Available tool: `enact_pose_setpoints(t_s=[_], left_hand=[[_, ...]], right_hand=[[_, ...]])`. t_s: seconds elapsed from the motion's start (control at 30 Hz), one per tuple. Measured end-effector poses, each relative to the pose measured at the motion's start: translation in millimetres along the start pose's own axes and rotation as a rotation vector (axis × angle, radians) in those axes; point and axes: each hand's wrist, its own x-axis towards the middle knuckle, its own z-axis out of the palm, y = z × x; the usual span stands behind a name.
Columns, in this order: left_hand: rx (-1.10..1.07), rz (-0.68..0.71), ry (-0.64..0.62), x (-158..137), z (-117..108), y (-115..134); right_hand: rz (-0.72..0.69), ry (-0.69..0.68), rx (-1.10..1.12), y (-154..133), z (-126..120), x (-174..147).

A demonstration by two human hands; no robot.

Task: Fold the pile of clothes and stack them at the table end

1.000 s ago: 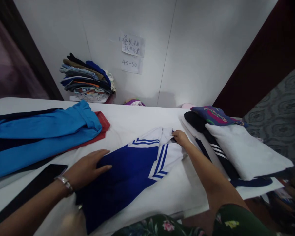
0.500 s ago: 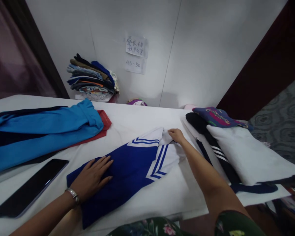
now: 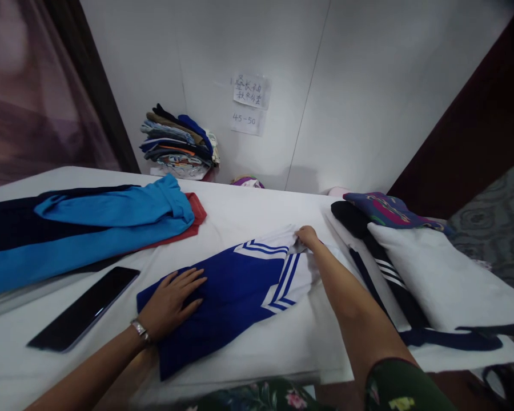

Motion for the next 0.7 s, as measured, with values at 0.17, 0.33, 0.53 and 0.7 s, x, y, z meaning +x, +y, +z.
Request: enact_pose_setpoints(t_s=[0.17, 0.33, 0.53, 0.7], left_hand=[[-0.015, -0.003, -0.064, 1.2, -5.0, 5.2], [-0.046, -0.001, -0.042, 1.3, -4.7, 6.6], [-0.084, -0.001, -0.049, 1.1, -4.8, 7.8], [-0.072, 0.002, -0.061, -0.5, -6.2, 11.1]], right_hand=[[0.015, -0.059, -0.201, 3.0, -1.3, -14.9], [-0.124, 0.015, -0.287, -23.7, -7.4, -23.4], [-0.317, -0.111, -0.338, -43.0, 33.0, -46.0], [-0.291, -0.195, -0.342, -30.5, 53.7, -57.1]])
